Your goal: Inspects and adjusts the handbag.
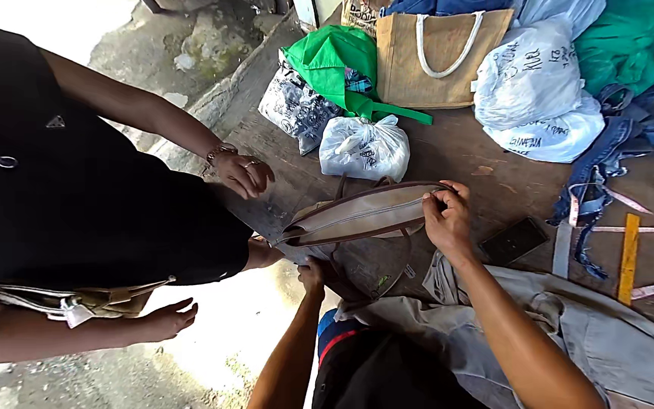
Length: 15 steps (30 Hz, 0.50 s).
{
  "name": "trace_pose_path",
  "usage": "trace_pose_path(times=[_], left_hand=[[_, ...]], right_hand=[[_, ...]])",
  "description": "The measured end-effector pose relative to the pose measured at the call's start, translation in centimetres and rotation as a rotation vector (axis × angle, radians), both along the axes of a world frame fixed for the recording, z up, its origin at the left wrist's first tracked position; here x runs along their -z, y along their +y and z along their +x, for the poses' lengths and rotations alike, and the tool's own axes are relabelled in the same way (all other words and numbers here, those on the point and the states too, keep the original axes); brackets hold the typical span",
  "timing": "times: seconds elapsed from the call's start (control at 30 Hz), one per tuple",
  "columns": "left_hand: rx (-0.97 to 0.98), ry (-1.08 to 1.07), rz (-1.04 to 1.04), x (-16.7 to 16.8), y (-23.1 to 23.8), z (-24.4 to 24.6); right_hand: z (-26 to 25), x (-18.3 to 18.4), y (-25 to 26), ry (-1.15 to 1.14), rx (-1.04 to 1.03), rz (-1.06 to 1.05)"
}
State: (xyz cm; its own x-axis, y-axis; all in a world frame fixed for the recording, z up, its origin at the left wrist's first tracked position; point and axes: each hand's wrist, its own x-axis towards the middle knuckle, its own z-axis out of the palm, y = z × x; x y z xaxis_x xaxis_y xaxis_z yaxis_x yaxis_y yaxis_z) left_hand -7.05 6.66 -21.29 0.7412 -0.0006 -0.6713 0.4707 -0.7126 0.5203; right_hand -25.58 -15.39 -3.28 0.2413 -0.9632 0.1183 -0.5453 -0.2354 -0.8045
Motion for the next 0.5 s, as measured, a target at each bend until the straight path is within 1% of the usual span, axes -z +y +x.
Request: trace_pose_path(times=[0.03, 0.1, 0.17, 0.23, 0.3, 0.37, 0.5], left_hand=[[0.037, -0.025, 0.015, 0.4, -0.4, -0.1], [0.144, -0.104, -0.039, 1.7, 1.0, -0.1], [0.343, -0.145, -0.149, 2.6, 3.8, 0.2], [0.589, -0.088, -0.159, 2.8, 7.0, 0.7], [0.776, 0.007, -0.082, 2.5, 10.4, 1.1], [0.823, 0.072, -0.024, 2.5, 13.7, 1.0], [0.735, 0.158, 0.066, 2.3, 20.1, -0.2]], right_hand=[[0.0, 0.1, 0.0, 0.009, 0.002, -0.004], [0.0, 0.3, 0.0, 0.025, 0.003, -0.013], [0.0, 0.2, 0.0, 0.044, 0.001, -0.016], [0.0, 0.2, 0.0, 0.062, -0.003, -0.022], [0.1, 0.3, 0.0, 0.069, -0.011, -0.028], [0.4, 0.4, 0.0, 0.069, -0.015, -0.031], [0.3, 0.4, -0.4, 0.079, -0.034, -0.04]])
